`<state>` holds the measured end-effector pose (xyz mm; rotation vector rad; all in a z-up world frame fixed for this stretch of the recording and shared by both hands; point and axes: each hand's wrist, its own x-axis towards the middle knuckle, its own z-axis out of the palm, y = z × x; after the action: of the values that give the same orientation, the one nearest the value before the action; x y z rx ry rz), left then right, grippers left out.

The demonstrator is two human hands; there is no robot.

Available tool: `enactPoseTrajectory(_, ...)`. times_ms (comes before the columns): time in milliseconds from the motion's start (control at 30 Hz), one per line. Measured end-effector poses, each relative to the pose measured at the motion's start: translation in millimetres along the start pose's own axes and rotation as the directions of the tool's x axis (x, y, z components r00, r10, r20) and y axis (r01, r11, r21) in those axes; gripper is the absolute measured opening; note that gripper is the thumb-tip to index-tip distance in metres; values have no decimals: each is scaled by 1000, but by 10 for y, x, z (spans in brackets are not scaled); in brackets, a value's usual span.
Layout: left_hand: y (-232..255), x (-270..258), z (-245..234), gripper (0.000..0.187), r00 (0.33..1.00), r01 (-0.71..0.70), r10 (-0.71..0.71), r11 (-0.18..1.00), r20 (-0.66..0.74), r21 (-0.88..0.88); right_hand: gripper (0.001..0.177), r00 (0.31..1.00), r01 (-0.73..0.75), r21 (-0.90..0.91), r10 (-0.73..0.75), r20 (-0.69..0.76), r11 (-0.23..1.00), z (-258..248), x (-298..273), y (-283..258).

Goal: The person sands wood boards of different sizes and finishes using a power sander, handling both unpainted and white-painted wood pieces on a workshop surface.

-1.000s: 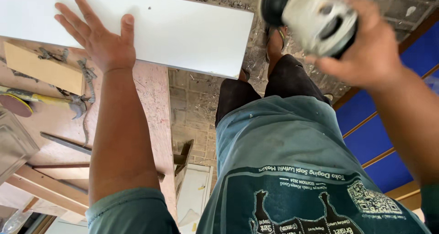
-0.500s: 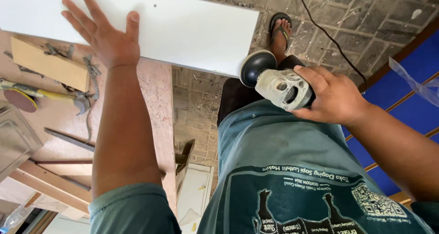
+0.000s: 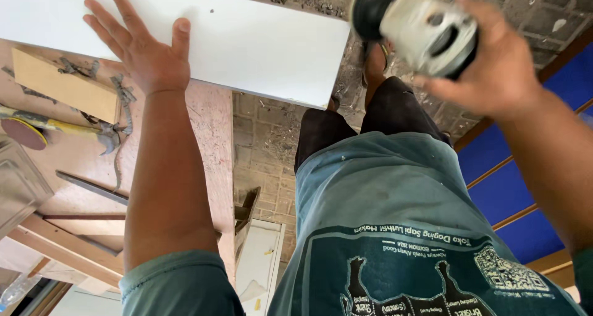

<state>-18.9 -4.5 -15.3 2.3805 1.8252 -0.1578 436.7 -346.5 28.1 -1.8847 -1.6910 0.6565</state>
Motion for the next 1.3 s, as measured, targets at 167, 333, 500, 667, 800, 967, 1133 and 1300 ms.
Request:
enactPoseTrajectory(167, -94, 33, 52, 103, 996, -85, 84, 996, -31, -22, 94, 990, -122, 24, 123, -62, 992, -143, 210, 22)
enactPoseTrajectory(333, 460, -128, -238, 103, 965, 229, -239, 969, 110, 95, 92, 981, -171, 116, 180, -69, 978, -298, -88, 33)
enactPoseTrajectory(500, 1289, -1105, -392, 89, 906, 398, -418, 895, -66, -202, 98, 881, -473, 78, 472, 36, 877, -477, -510, -38)
enactPoseTrajectory(667, 2036, -2146, -380, 53, 735, 644, -468, 257, 491, -720, 94, 795, -606, 59, 607, 19, 793, -614, -829, 98)
enactPoseTrajectory(800, 2167, -1955, -314, 74, 615, 732, -341, -89, 711, -675, 91, 796, -601, 101, 605, -22, 793, -770, -835, 90)
enactPoseTrajectory(967, 2079, -1727, 103, 38, 472, 614, -393, -495, 789, -614, 87, 823, -552, 72, 557, -116, 831, -907, -800, 122)
enactPoseTrajectory(1133, 2217, -1792, -900, 65, 612, 506, -319, -545, 724, -669, 85, 847, -478, 144, 498, -184, 867, -945, -885, 247)
enactPoseTrajectory(1300, 2316, -1658, -1274, 52, 664, 339, -353, -644, 660, -686, 85, 858, -451, 124, 467, -212, 884, -1038, -896, 218)
